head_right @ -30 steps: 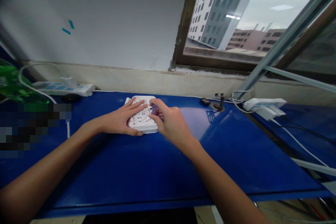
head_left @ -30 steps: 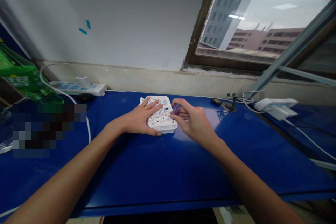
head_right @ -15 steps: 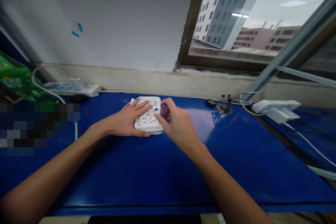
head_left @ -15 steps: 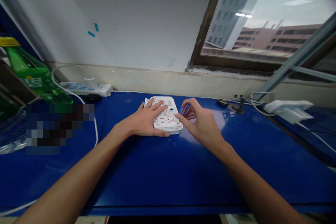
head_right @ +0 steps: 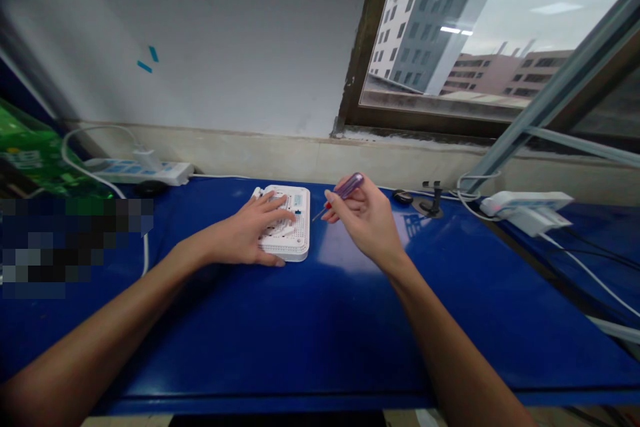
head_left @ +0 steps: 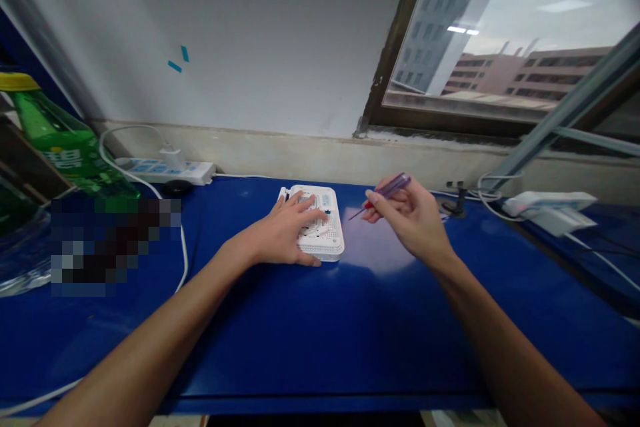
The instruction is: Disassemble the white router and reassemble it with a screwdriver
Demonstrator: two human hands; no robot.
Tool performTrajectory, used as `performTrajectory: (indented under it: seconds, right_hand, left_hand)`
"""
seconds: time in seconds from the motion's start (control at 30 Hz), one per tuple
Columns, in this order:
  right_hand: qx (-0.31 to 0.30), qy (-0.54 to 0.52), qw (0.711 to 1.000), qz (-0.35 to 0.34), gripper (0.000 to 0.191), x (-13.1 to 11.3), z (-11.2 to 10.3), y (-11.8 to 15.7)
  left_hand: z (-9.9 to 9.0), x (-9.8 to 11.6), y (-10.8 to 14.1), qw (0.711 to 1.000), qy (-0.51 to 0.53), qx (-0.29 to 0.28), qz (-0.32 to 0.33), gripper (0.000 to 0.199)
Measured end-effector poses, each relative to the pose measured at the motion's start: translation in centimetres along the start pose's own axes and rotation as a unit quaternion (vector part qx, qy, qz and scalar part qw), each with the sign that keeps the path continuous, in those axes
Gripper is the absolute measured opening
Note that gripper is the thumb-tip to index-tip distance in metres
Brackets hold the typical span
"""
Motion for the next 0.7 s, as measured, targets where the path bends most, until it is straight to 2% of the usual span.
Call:
performTrajectory:
  seconds: [0.07, 0.13, 0.17, 0.23, 0.3, 0.37, 0.53, 0.7]
  right_hand:
    - [0.030, 0.015, 0.999, -0.022, 0.026, 0.4, -1.0, -0.4]
    - [0.034, 0.076, 0.995, -0.049, 0.020, 1.1, -1.8, -0.7]
    - [0.023, 0.128, 0.989, -0.068, 0.015, 1.5, -2.1, -0.8]
    - [-0.017, 0.240, 0.964, -0.116, 0.004, 2.2, -2.3, -0.9]
    - [-0.064, 0.320, 0.933, -0.154, 0.011, 3.0, -2.2, -0.8]
    - [-0.101, 0.363, 0.912, -0.161, 0.016, 3.9, -2.0, -0.7]
    - [-0.150, 0.406, 0.893, -0.124, 0.018, 5.9, -1.2, -0.5]
    - [-0.178, 0.383, 0.898, -0.121, 0.013, 6.7, -0.5, -0.4]
  left_hand:
    - [-1.0, 0.1, 0.4, 0.999, 0.028, -0.018, 0.010, 0.078]
    - [-1.8, 0.5, 0.6, 0.998, 0.059, -0.025, 0.022, 0.059]
    - [-2.2, 0.7, 0.6, 0.997, 0.069, -0.019, 0.028, 0.049]
    - [-2.6, 1.2, 0.4, 0.997, 0.068, 0.006, 0.035, 0.045]
    - [-2.7, 1.5, 0.1, 0.998, 0.039, 0.038, 0.026, 0.043]
    - [-2.4, 1.6, 0.0, 0.998, 0.003, 0.063, 0.010, 0.040]
    - [-1.3, 1.8, 0.1, 0.994, -0.049, 0.094, -0.011, 0.066]
    - [0.4, 2.6, -0.3, 0.991, -0.073, 0.095, -0.062, 0.092]
Point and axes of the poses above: each hand's wrist, its own y-axis away from the middle knuckle, its own z-axis out of the palm, x = y × z, the point moved 2 cm from there along -y, towards the middle knuckle, and after that the axes turned 7 degrees about z, right-handed, at the moved point
